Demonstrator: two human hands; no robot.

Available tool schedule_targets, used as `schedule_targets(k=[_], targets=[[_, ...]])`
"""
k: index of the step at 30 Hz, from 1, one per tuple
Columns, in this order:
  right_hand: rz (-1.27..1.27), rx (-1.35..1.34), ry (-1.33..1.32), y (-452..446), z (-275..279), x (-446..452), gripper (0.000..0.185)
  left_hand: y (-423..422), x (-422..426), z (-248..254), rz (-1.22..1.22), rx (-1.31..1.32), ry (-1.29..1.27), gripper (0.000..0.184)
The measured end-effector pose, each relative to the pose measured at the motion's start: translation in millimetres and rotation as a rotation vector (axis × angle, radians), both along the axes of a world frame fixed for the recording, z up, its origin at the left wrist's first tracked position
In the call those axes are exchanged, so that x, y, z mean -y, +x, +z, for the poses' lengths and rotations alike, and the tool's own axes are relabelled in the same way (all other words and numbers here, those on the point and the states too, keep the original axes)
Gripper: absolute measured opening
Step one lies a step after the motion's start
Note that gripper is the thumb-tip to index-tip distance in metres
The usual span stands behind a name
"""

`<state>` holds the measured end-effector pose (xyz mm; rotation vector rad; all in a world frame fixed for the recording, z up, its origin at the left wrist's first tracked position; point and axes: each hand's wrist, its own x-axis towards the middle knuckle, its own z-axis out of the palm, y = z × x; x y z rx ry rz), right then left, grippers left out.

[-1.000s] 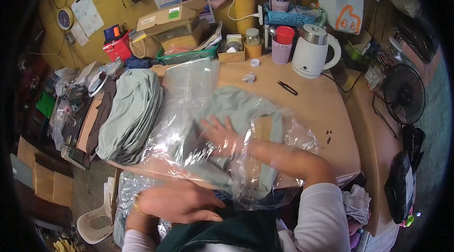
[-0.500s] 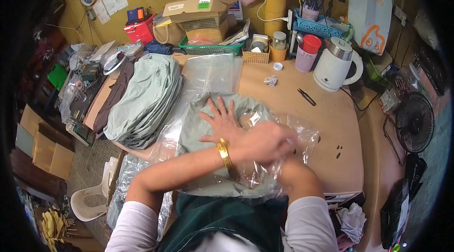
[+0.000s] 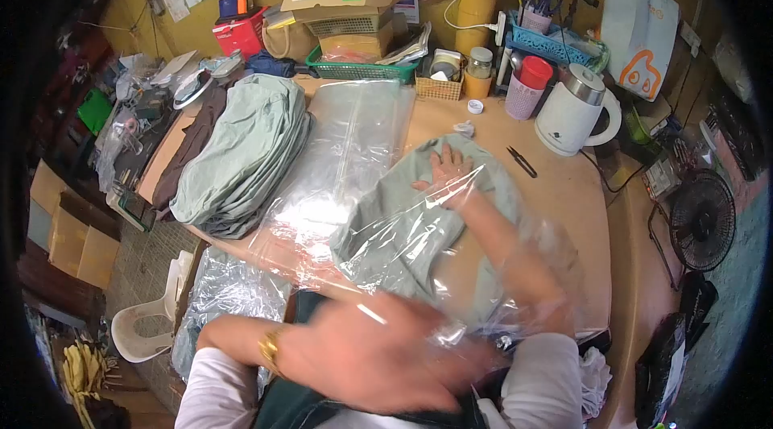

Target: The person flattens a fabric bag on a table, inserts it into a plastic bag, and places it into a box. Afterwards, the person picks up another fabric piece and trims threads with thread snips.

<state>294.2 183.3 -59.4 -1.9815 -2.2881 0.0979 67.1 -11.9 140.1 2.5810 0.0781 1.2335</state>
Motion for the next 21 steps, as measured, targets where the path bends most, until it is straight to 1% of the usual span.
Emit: schedule_targets(k=[1, 2, 3, 4, 6, 7, 8, 9, 10, 11, 12, 13, 14, 15, 16, 17, 18, 19, 20, 21], targets=[[0.011, 0.014, 0.071, 5.4, -9.5, 1.7, 0.072, -24.4, -14.3, -4.8, 0.072, -0.086, -0.118, 0.065], [0.212, -0.073, 0.149, 8.8, -19.2, 6.4, 0.043, -47.6, -21.6, -23.7, 0.164, -0.2, -0.17, 0.069], [0.237, -0.286, 0.086, -1.9, -14.7, 19.3, 0.039, -63.3, -25.9, -49.2, 0.257, -0.315, -0.218, 0.073], [0.262, -0.498, 0.026, -17.9, -8.5, 33.0, 0.035, -69.6, -27.9, -75.6, 0.26, -0.319, -0.214, 0.073], [0.538, -0.802, -0.18, -40.3, -21.2, 50.7, 0.045, -81.6, -26.8, -122.6, 0.199, -0.36, -0.353, 0.079], [0.677, -0.53, -0.068, -54.9, -12.4, 68.6, 0.055, -85.4, -25.5, -133.3, 0.207, -0.362, -0.353, 0.079], [0.803, -0.251, 0.045, -68.4, -1.1, 84.2, 0.066, -87.2, -23.8, -141.7, 0.246, -0.458, -0.35, 0.076], [0.809, -0.254, 0.041, -79.6, -11.2, 84.7, 0.066, -87.9, -23.7, -149.6, 0.283, -0.554, -0.35, 0.073], [0.806, -0.097, 0.059, -91.1, -24.5, 84.2, 0.072, -87.1, -27.5, -157.1, 0.299, -0.583, -0.221, 0.077], [0.801, 0.061, 0.078, -97.6, -36.1, 83.9, 0.079, -82.6, -28.5, -166.1, 0.304, -0.584, -0.231, 0.077], [0.716, -0.114, 0.082, -99.5, -20.6, 82.2, 0.085, -74.8, -30.1, -174.3, 0.311, -0.543, -0.053, 0.072], [0.724, -0.112, 0.082, -102.8, -18.7, 72.6, 0.085, -65.8, -30.7, -176.7, 0.318, -0.498, 0.127, 0.069], [0.554, -0.049, 0.114, -107.8, -17.1, 62.4, 0.084, -58.2, -29.9, -177.0, 0.279, -0.501, 0.025, 0.06], [0.382, 0.011, 0.145, -114.7, -14.5, 52.3, 0.082, -52.7, -30.4, -174.1, 0.286, -0.502, 0.022, 0.06], [0.301, -0.008, 0.057, -126.2, 13.1, 49.9, 0.078, -48.0, -32.0, -170.5, 0.254, -0.504, -0.002, 0.052], [0.307, -0.01, 0.057, -132.1, 12.7, 43.0, 0.078, -44.6, -32.5, -168.8, 0.221, -0.508, -0.027, 0.045], [0.38, -0.022, 0.14, -137.4, 7.2, 35.4, 0.069, -42.2, -33.8, -173.8, 0.225, -0.418, -0.035, 0.043], [0.451, -0.036, 0.223, -142.1, -3.8, 28.9, 0.061, -41.2, -32.7, -177.3, 0.231, -0.421, -0.038, 0.043], [0.563, -0.128, 0.315, -143.4, -19.6, 21.5, 0.051, -40.7, -31.0, -180.5, 0.206, -0.418, -0.069, 0.042], [0.571, -0.13, 0.315, -141.4, -20.7, 19.6, 0.051, -39.8, -30.5, -175.6, 0.182, -0.414, -0.1, 0.041]])
